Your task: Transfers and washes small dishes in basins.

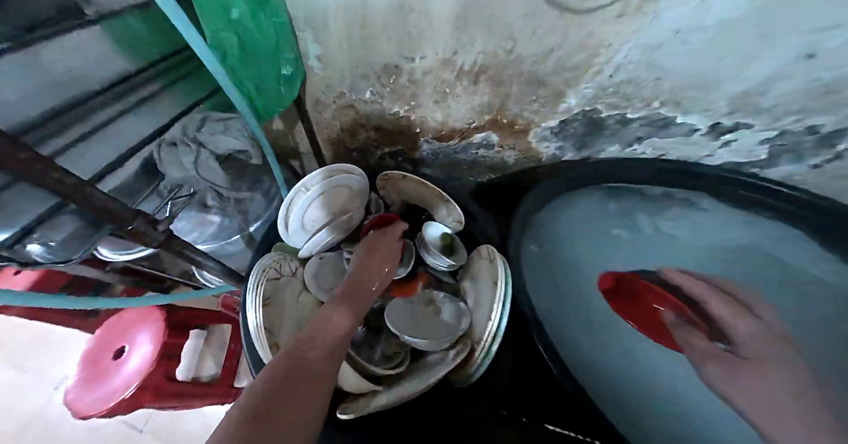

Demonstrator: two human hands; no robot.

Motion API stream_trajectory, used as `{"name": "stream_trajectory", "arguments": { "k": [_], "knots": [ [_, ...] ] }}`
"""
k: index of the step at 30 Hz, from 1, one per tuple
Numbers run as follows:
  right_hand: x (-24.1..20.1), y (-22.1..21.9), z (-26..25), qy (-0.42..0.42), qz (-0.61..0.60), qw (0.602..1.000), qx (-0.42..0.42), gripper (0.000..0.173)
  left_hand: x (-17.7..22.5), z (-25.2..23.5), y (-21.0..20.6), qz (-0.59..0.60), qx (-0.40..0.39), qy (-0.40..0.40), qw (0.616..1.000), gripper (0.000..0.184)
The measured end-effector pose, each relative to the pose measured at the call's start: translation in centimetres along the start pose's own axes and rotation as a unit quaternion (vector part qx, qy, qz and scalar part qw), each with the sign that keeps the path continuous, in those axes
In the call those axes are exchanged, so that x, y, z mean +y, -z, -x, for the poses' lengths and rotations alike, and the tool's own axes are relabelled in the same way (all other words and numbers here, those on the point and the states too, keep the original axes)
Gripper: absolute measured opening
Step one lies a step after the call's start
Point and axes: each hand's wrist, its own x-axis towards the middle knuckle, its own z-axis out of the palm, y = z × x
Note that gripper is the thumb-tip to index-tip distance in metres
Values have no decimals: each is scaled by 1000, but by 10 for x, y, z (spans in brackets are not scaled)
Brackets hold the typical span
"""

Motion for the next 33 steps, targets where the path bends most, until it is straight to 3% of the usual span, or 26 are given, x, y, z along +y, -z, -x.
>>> {"name": "stream_trajectory", "arguments": {
  "k": [3,6,8,10,12,14,16,18,21,23,26,31,33],
  "knots": [
    [36,10,21,-56,72,996,-10,48,-9,-4,-26,-127,-39,-1,991,44],
    [66,6,43,-84,114,990,-27,46,14,-5,-31,-158,7,-98,983,36],
    [81,-1,54,-126,91,985,-69,46,39,-14,-34,-198,-55,-159,966,36],
    [89,-7,58,-220,7,968,-117,52,57,-29,-45,-237,-133,-180,945,38],
    [82,-2,59,-336,-125,925,-123,55,61,-42,-58,-274,-190,-160,929,34],
    [74,7,61,-433,-240,864,-89,56,64,-52,-59,-289,-217,-135,923,29],
    [73,18,63,-462,-320,824,-70,54,69,-61,-49,-234,-208,-117,942,31],
    [71,27,59,-446,-362,816,-67,52,76,-64,-30,-74,-183,-59,979,36],
    [38,41,38,-402,-397,823,-62,50,87,-50,-4,146,-144,38,978,37],
    [-2,45,15,-391,-423,817,-34,44,93,-35,-7,103,-161,35,981,38],
    [-45,35,-19,-324,-453,830,-31,39,104,-8,-29,-85,-217,-9,972,38],
    [-119,-3,-57,-140,-275,949,-69,49,119,8,-14,-83,-287,8,954,32],
    [-132,-21,-66,-35,-186,980,-55,47,111,3,1,-52,-295,-28,954,32]
  ]
}}
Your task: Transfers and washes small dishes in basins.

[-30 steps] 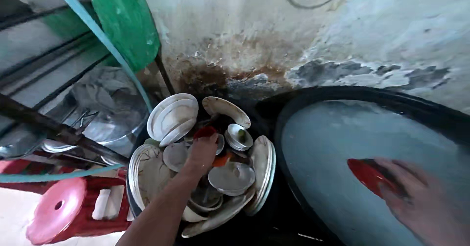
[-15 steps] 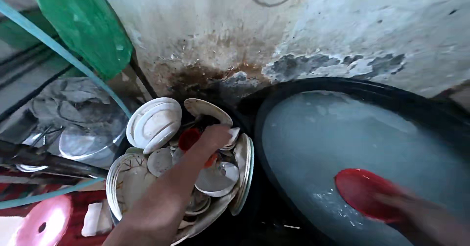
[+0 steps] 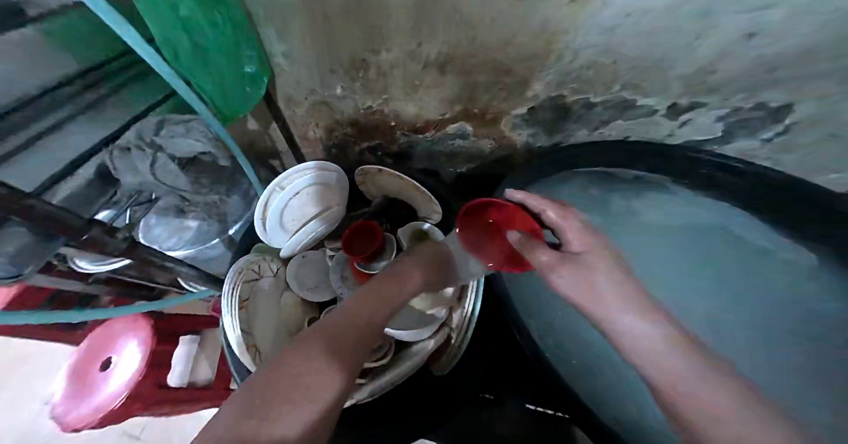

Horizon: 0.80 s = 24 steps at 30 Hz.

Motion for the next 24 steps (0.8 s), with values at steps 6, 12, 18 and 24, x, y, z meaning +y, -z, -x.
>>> {"name": "stream_trajectory", "arguments": {
  "k": [6,12,18,24],
  "knots": [
    [33,2,4,132,103,985,50,47,-66,18,8,433,71,12,898,37],
    [112,62,51,-11,119,990,71,53,-79,19,-50,-61,37,-110,991,32],
    [163,104,99,-73,234,967,63,51,-88,-3,-36,-51,-31,-151,987,44],
    [198,89,121,-104,264,959,12,46,-39,-81,4,-226,101,70,966,27]
  ]
}}
